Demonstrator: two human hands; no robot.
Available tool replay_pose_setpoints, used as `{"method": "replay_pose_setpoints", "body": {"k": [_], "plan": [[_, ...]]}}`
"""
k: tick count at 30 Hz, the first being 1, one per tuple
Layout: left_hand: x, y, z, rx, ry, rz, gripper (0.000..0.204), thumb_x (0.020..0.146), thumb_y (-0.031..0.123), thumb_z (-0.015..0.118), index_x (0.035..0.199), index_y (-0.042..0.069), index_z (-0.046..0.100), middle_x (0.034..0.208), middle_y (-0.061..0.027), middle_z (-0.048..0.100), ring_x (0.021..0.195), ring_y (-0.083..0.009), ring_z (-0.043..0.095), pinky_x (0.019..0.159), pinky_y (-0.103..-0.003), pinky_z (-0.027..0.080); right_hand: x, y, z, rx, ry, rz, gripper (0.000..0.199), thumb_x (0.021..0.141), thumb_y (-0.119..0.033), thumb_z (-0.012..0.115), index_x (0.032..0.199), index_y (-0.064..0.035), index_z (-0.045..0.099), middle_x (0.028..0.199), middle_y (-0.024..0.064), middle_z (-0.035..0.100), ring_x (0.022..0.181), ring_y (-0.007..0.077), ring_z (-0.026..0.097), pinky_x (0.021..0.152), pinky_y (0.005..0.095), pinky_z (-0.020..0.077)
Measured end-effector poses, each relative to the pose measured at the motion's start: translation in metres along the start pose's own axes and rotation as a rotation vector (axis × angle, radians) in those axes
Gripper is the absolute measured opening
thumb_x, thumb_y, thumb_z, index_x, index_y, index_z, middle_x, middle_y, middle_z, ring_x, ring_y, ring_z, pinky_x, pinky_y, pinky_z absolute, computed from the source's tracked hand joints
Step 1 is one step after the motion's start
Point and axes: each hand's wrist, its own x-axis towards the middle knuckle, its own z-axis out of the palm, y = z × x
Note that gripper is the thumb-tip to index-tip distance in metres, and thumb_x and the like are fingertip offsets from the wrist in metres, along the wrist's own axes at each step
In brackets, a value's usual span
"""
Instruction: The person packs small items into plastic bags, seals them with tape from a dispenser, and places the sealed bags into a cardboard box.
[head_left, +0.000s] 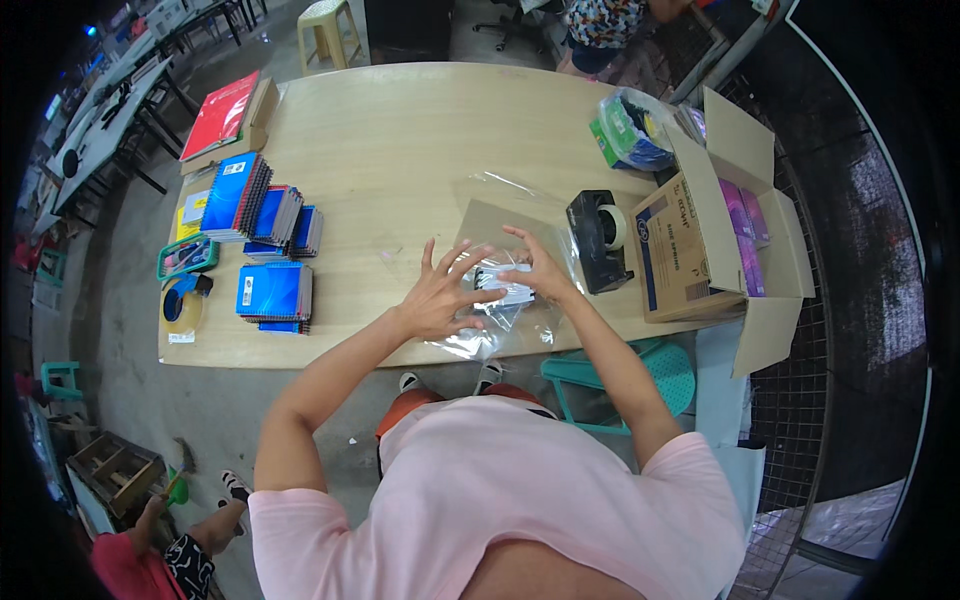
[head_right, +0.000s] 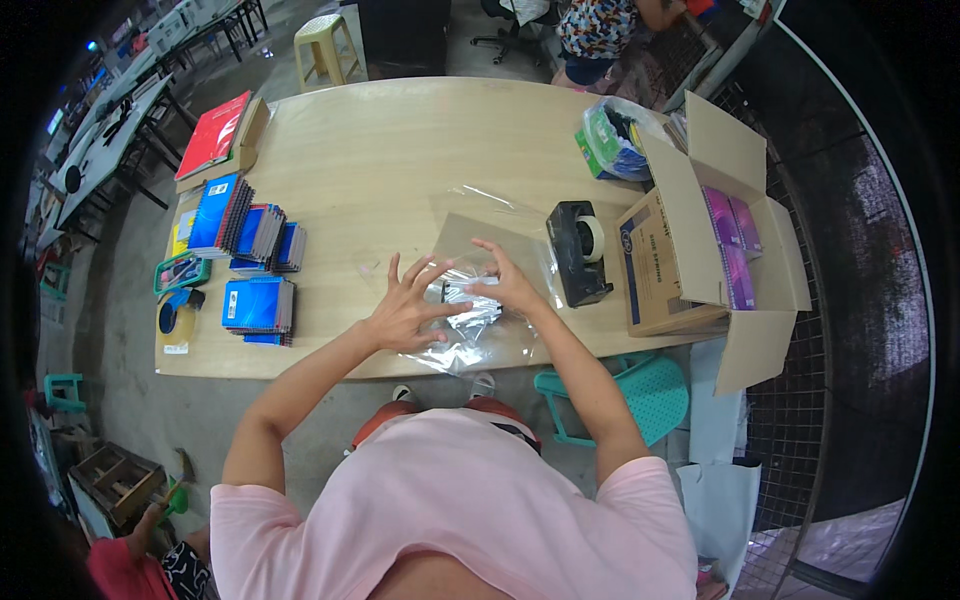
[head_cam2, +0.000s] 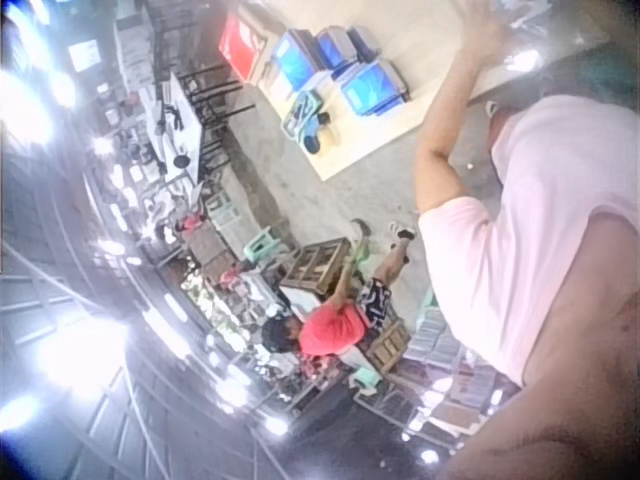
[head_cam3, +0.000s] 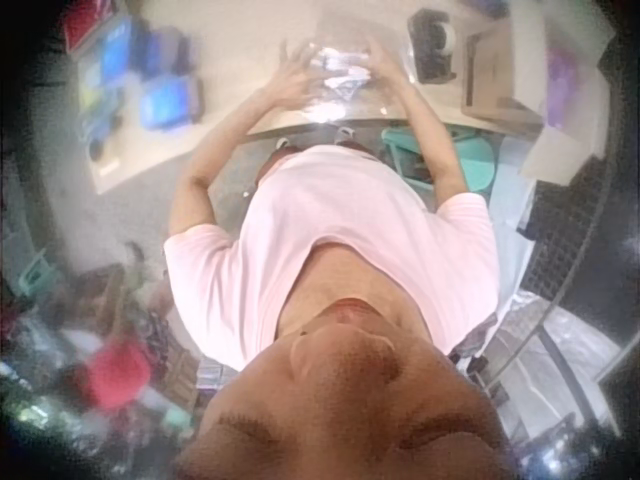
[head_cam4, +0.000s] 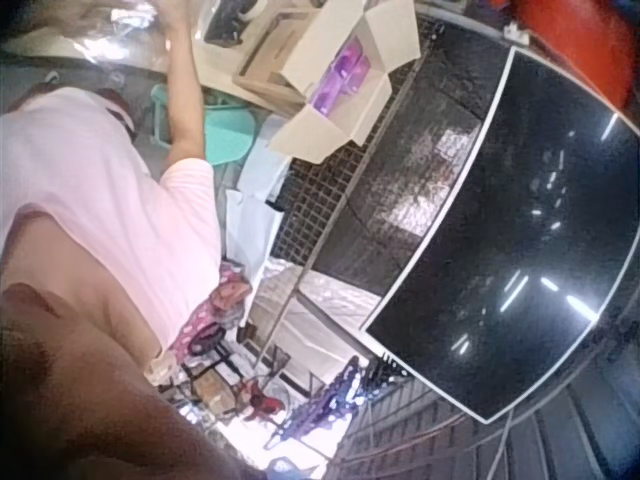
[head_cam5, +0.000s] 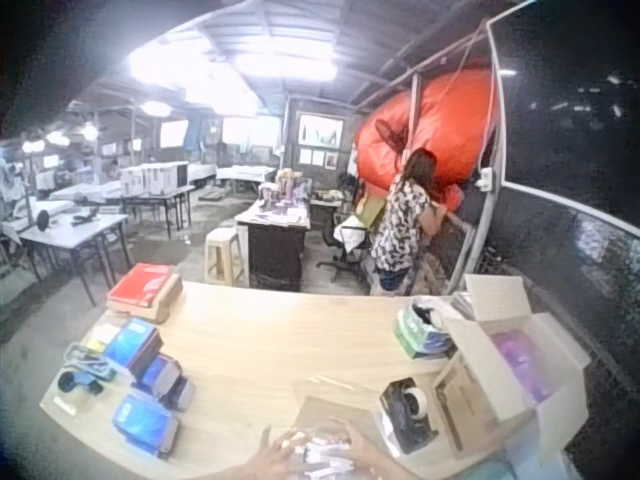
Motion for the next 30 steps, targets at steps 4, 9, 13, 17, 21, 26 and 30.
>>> {"method": "replay_pose_setpoints", "body": {"k": [4, 9, 13, 17, 21, 26, 30], "plan": [[0.005, -0.005, 0.003, 0.066, -0.085, 0.095, 0.052, 0.089, 0.069, 0.044, 0.132, 0.044, 0.058, 0.157, 0.0023, 0.033, 0.149, -0.0347, 0.016, 0.108, -0.075, -0.002, 0.008, 0.001, 0.003, 0.160, 0.102, 0.327, 0.073, 0.082, -0.022, 0.078, 0.143, -0.0086, 0.040, 0.098, 0.0138, 0.067, 0.094, 0.0175, 0.064, 0.082, 0.0307, 0.0494], [0.011, -0.010, 0.007, 0.098, -0.150, 0.095, 0.061, 0.078, 0.072, 0.053, 0.133, 0.046, 0.056, 0.156, 0.0104, 0.035, 0.150, -0.0330, 0.014, 0.108, -0.076, -0.003, 0.011, 0.010, 0.007, 0.026, 0.249, 0.332, 0.057, 0.086, -0.023, 0.074, 0.136, -0.0072, 0.049, 0.098, 0.0130, 0.068, 0.091, 0.0166, 0.064, 0.081, 0.0307, 0.0506], [0.003, -0.006, 0.000, 0.060, -0.171, 0.001, 0.071, 0.067, 0.072, 0.060, 0.133, 0.047, 0.055, 0.155, 0.0114, 0.035, 0.150, -0.0339, 0.013, 0.109, -0.076, -0.002, -0.020, 0.000, -0.031, -0.251, 0.732, -0.071, 0.027, 0.087, -0.021, 0.073, 0.107, -0.0032, 0.069, 0.097, 0.0064, 0.070, 0.085, 0.0146, 0.064, 0.078, 0.0291, 0.0511], [0.016, 0.001, -0.007, 0.044, -0.224, 0.009, 0.071, 0.069, 0.067, 0.065, 0.135, 0.047, 0.052, 0.156, 0.0120, 0.034, 0.151, -0.0330, 0.011, 0.111, -0.075, -0.001, -0.085, 0.044, -0.158, -0.564, 1.058, 0.236, 0.022, 0.086, -0.024, 0.076, 0.093, -0.0041, 0.073, 0.087, 0.0051, 0.071, 0.075, 0.0151, 0.064, 0.068, 0.0267, 0.0487], [0.015, -0.001, -0.004, 0.047, -0.216, 0.020, 0.071, 0.069, 0.067, 0.066, 0.135, 0.047, 0.052, 0.155, 0.0115, 0.034, 0.151, -0.0330, 0.011, 0.111, -0.074, -0.002, -0.087, 0.057, -0.198, -0.101, 0.761, 0.751, 0.019, 0.083, -0.023, 0.078, 0.089, -0.0051, 0.074, 0.082, 0.0041, 0.070, 0.068, 0.0150, 0.061, 0.060, 0.0271, 0.0448], [0.022, -0.002, -0.001, 0.016, -0.179, 0.065, 0.071, 0.066, 0.064, 0.070, 0.133, 0.044, 0.056, 0.155, 0.0088, 0.036, 0.150, -0.0351, 0.013, 0.112, -0.071, -0.006, -0.104, 0.066, -0.207, -0.028, 0.722, 0.586, 0.022, 0.083, -0.025, 0.078, 0.092, -0.0052, 0.073, 0.082, 0.0033, 0.068, 0.067, 0.0130, 0.058, 0.056, 0.0285, 0.0424], [0.010, -0.007, -0.001, 0.036, -0.178, 0.046, 0.070, 0.068, 0.067, 0.066, 0.133, 0.043, 0.056, 0.155, 0.0081, 0.037, 0.150, -0.0353, 0.014, 0.111, -0.071, -0.007, -0.127, 0.056, -0.161, -0.010, 0.830, 0.632, 0.019, 0.085, -0.024, 0.077, 0.088, -0.0060, 0.071, 0.087, 0.0044, 0.068, 0.076, 0.0141, 0.060, 0.062, 0.0302, 0.0471]]}}
